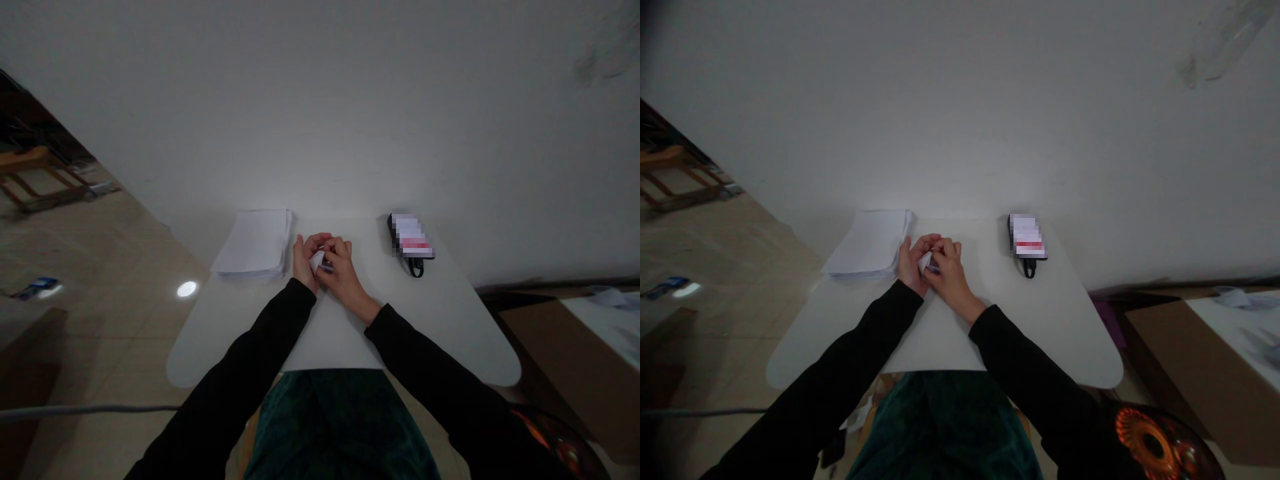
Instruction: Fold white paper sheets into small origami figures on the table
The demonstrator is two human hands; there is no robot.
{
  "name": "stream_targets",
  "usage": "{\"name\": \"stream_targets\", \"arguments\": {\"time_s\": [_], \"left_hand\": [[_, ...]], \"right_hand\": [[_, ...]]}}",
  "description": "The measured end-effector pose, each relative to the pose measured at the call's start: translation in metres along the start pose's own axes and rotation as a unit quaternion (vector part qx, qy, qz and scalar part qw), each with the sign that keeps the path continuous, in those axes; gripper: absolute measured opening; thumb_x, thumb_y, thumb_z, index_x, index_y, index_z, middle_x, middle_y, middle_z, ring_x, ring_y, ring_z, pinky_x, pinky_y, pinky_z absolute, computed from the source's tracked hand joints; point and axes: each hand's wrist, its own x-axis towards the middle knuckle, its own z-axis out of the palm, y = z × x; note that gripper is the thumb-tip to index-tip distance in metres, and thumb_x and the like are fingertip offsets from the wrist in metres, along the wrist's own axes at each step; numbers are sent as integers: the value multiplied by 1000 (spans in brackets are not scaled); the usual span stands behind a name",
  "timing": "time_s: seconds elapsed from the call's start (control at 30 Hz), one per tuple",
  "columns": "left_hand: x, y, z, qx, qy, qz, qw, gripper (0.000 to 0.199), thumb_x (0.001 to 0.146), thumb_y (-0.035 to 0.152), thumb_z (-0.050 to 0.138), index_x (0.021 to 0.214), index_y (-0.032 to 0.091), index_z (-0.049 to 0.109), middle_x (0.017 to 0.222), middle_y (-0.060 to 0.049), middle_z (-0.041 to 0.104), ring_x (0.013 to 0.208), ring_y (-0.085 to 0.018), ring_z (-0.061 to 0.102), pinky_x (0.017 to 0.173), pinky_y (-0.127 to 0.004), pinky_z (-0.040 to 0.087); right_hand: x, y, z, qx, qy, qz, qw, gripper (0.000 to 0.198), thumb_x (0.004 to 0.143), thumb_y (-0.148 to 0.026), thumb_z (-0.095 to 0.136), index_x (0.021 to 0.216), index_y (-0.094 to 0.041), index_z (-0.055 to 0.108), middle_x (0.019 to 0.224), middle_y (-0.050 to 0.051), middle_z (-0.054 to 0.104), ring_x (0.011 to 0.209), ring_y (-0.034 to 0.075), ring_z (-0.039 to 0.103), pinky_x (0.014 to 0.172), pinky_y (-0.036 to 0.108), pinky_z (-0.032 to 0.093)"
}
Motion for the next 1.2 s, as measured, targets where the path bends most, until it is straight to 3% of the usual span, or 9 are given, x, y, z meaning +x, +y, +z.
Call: {"name": "stream_targets", "arguments": {"time_s": [0.27, 0.57, 0.7, 0.87, 1.07, 1.2], "left_hand": [[0, -3, -2, 28, 16, -13, 999, 52, 88, 56, 31, 83, 17, 65, 79, -5, 62, 78, -19, 62, 78, -31, 47], [2, -3, -7, 50, 69, 30, 996, 51, 86, 53, 31, 72, 17, 64, 70, -4, 59, 69, -17, 58, 71, -29, 47], [0, -1, -8, 63, 53, 31, 996, 52, 86, 53, 30, 72, 17, 64, 66, -4, 58, 66, -17, 57, 68, -31, 46], [0, -4, -4, 63, -4, 28, 998, 50, 84, 58, 35, 80, 17, 63, 78, -5, 63, 75, -19, 61, 74, -32, 48], [-5, -17, 1, 111, -32, 97, 989, 42, 78, 50, 62, 108, 21, 55, 98, -5, 64, 89, -18, 63, 82, -33, 49], [-2, -24, -4, 145, -26, 90, 985, 52, 76, 51, 67, 115, 21, 52, 103, -6, 66, 95, -18, 63, 89, -33, 48]], "right_hand": [[-2, -1, -2, -20, -30, -11, 999, 12, 76, -10, 55, 78, -20, 61, 98, 8, 48, 97, 25, 39, 83, 42, 45], [-5, -6, -1, -32, -21, -31, 999, 15, 83, -14, 56, 73, -22, 64, 93, 7, 48, 95, 24, 41, 82, 41, 45], [-5, -4, -3, -22, -36, -39, 998, 16, 79, -11, 59, 69, -22, 65, 92, 7, 48, 95, 24, 41, 84, 40, 44], [-5, -5, -4, -23, -5, -2, 1000, 11, 72, -12, 61, 77, -22, 64, 94, 6, 45, 94, 23, 40, 82, 40, 44], [-1, 1, -8, 72, 126, 101, 984, 9, 76, -15, 57, 73, -21, 62, 88, 4, 45, 87, 21, 45, 73, 35, 46], [3, 11, -11, 96, 76, 118, 985, 11, 80, -24, 57, 76, -22, 68, 99, 9, 48, 97, 24, 45, 71, 35, 48]]}}
